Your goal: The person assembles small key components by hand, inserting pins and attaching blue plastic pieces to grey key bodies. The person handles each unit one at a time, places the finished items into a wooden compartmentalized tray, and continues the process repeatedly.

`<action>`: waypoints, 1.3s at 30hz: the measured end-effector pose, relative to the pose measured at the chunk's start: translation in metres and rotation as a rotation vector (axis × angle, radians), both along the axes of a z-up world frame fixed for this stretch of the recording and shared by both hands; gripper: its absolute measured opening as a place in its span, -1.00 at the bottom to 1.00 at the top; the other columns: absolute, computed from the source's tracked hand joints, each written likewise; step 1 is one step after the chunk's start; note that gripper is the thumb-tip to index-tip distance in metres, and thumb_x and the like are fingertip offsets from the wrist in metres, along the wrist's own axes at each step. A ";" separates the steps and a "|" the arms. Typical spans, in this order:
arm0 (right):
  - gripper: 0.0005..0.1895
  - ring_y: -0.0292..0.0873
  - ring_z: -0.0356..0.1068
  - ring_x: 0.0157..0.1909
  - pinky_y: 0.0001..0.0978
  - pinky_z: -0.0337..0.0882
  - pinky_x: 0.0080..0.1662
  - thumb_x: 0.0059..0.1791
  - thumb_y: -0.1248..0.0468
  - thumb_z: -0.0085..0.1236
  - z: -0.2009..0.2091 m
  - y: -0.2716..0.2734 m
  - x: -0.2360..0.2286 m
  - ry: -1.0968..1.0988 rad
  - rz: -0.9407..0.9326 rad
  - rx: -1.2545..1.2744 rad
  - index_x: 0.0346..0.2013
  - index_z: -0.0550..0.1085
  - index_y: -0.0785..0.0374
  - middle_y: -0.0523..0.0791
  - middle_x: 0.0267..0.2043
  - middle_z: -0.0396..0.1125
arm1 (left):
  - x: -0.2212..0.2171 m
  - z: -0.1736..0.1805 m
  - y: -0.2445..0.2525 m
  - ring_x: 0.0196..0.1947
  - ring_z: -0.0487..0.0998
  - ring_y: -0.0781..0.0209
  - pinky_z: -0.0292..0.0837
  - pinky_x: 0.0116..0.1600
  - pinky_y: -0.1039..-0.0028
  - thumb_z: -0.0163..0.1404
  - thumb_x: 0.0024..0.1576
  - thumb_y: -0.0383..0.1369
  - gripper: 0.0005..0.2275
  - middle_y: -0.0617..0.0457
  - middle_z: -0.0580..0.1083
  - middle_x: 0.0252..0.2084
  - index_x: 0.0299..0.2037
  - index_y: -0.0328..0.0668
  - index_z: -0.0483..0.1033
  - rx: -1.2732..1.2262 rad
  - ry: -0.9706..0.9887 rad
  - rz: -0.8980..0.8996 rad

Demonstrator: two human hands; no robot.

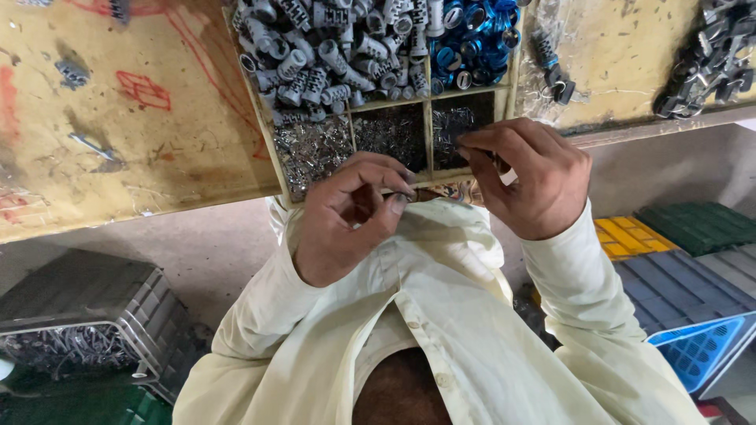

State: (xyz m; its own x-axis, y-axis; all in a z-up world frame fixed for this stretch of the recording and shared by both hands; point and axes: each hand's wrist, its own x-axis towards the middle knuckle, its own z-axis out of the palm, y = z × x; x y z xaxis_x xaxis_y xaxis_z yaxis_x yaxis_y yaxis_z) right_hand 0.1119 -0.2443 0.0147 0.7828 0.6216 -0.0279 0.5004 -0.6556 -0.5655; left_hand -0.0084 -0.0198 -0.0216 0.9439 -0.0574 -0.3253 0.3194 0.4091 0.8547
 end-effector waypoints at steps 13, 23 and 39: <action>-0.71 -0.09 0.52 -0.14 -0.35 0.50 -0.16 -0.10 0.49 0.37 -0.013 0.033 -0.038 0.062 -0.091 0.437 -0.18 0.46 0.27 -0.01 -0.14 0.48 | -0.007 -0.014 -0.036 -0.48 0.19 0.57 0.12 -0.52 0.71 0.03 0.34 -0.27 -0.84 0.26 0.36 -0.29 -0.02 -0.14 0.46 -0.855 0.591 0.166; -0.72 -0.13 0.53 -0.21 -0.34 0.46 -0.17 -0.09 0.51 0.38 -0.015 0.036 -0.044 -0.003 -0.112 0.413 -0.17 0.47 0.27 -0.03 -0.13 0.50 | -0.002 -0.007 -0.035 -0.43 0.31 0.53 0.31 -0.48 0.65 0.05 0.33 -0.32 -0.81 0.19 0.34 -0.26 0.05 -0.21 0.49 -0.632 0.357 0.214; -0.70 -0.12 0.42 -0.15 -0.27 0.44 -0.15 -0.02 0.32 0.47 -0.005 0.079 0.016 -0.102 0.261 0.206 -0.05 0.55 0.08 -0.15 -0.11 0.41 | -0.022 -0.001 0.038 -0.50 0.35 0.52 0.30 -0.45 0.65 0.01 0.25 -0.47 -0.89 0.12 0.47 -0.11 -0.06 -0.26 0.43 -0.179 0.253 0.048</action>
